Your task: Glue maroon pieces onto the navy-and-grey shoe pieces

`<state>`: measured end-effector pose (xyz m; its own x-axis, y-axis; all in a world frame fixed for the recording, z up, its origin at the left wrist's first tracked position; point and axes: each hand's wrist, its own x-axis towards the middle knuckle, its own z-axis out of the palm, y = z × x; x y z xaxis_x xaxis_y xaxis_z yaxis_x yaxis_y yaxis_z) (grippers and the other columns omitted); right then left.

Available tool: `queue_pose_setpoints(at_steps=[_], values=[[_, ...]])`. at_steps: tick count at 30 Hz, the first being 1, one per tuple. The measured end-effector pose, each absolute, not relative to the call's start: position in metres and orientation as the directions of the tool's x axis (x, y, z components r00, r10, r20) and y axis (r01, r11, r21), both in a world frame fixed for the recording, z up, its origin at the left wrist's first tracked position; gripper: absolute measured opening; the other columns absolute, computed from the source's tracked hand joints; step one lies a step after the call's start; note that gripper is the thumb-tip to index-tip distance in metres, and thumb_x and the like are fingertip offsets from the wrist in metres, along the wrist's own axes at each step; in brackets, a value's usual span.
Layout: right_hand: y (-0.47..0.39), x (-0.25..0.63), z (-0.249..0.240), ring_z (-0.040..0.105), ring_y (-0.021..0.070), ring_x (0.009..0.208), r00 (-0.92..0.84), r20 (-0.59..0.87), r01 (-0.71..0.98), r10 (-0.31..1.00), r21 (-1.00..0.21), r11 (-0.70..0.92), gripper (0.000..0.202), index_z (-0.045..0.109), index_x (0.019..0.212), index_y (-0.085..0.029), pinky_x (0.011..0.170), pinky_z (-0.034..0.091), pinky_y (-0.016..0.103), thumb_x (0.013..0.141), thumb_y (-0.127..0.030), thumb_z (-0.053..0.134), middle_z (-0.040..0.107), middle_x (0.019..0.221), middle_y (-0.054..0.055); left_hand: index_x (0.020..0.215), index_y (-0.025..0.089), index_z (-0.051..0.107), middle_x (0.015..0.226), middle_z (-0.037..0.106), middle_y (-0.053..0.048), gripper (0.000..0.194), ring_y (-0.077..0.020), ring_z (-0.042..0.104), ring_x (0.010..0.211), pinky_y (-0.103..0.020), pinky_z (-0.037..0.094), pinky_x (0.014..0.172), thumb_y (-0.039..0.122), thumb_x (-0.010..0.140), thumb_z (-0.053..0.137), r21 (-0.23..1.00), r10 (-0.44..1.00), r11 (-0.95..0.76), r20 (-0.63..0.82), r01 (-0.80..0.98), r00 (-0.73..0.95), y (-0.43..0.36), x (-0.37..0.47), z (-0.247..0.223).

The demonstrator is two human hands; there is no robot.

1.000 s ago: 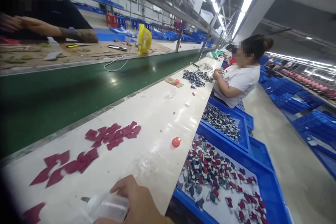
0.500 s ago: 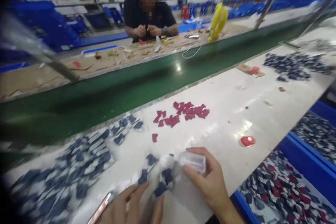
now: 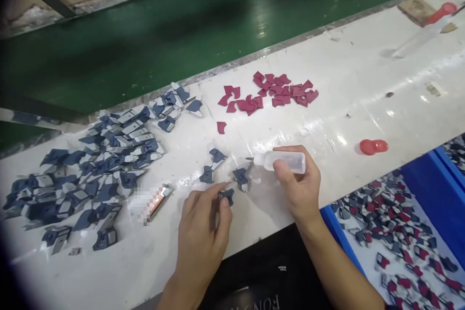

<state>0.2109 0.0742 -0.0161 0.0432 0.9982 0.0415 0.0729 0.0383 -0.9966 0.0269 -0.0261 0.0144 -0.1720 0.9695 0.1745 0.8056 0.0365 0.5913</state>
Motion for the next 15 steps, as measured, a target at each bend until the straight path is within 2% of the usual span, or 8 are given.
queue_pose_setpoints(at_steps=[6,8,10,12,14,15], values=[[0.072,0.213,-0.008,0.065,0.0177,0.074,0.057,0.041,0.032,0.998,-0.999,0.039,0.028,0.083,0.103,-0.025,0.06,0.051,0.029,0.084,-0.041,0.095,0.074,0.094,0.003,0.128,0.02,0.061,0.103,0.074,-0.003,0.022,-0.0176,0.065,0.094,-0.031,0.053,0.087,0.023,0.107,0.06,0.599,0.966,0.094,0.14,0.796,-0.219,-0.03,0.027,0.013],[0.072,0.211,-0.006,0.063,0.0164,0.069,0.066,0.03,-0.019,0.997,-0.999,0.032,0.027,0.083,0.101,-0.025,0.057,0.049,0.029,0.086,-0.044,0.093,0.073,0.09,0.003,0.13,0.02,0.061,0.101,0.073,-0.003,0.022,-0.0165,0.066,0.092,-0.029,0.054,0.082,0.023,0.108,0.057,0.626,0.961,0.135,0.105,0.768,-0.255,-0.032,0.028,0.013],[0.074,0.208,-0.004,0.056,0.0149,0.059,0.081,0.018,-0.093,0.997,-0.995,0.026,0.028,0.081,0.096,-0.023,0.05,0.043,0.029,0.091,-0.05,0.088,0.068,0.077,0.001,0.129,0.02,0.061,0.099,0.072,-0.003,0.022,-0.0165,0.067,0.091,-0.03,0.054,0.081,0.023,0.108,0.056,0.623,0.959,0.154,0.093,0.767,-0.268,-0.033,0.027,0.013],[0.075,0.205,-0.003,0.047,0.0144,0.051,0.091,0.019,-0.129,0.996,-0.991,0.031,0.031,0.079,0.092,-0.023,0.044,0.036,0.029,0.095,-0.054,0.081,0.059,0.065,-0.002,0.119,0.021,0.063,0.087,0.069,0.0,0.014,-0.0174,0.064,0.085,-0.032,0.051,0.079,0.022,0.106,0.06,0.583,0.966,0.149,0.088,0.799,-0.244,-0.034,0.026,0.014],[0.075,0.203,-0.002,0.045,0.0151,0.048,0.106,0.033,-0.098,0.994,-0.994,0.044,0.033,0.078,0.091,-0.023,0.042,0.033,0.029,0.097,-0.056,0.078,0.054,0.059,-0.004,0.104,0.022,0.063,0.072,0.062,0.004,0.001,-0.0175,0.058,0.077,-0.034,0.046,0.076,0.022,0.105,0.063,0.536,0.974,0.135,0.084,0.833,-0.212,-0.034,0.025,0.017],[0.074,0.204,-0.002,0.045,0.0154,0.048,0.117,0.049,-0.06,0.992,-0.997,0.056,0.034,0.078,0.09,-0.023,0.043,0.034,0.03,0.098,-0.056,0.077,0.055,0.059,-0.004,0.099,0.022,0.062,0.068,0.058,0.005,0.005,-0.0174,0.056,0.074,-0.035,0.044,0.074,0.022,0.104,0.065,0.524,0.976,0.127,0.085,0.842,-0.199,-0.035,0.023,0.018]])
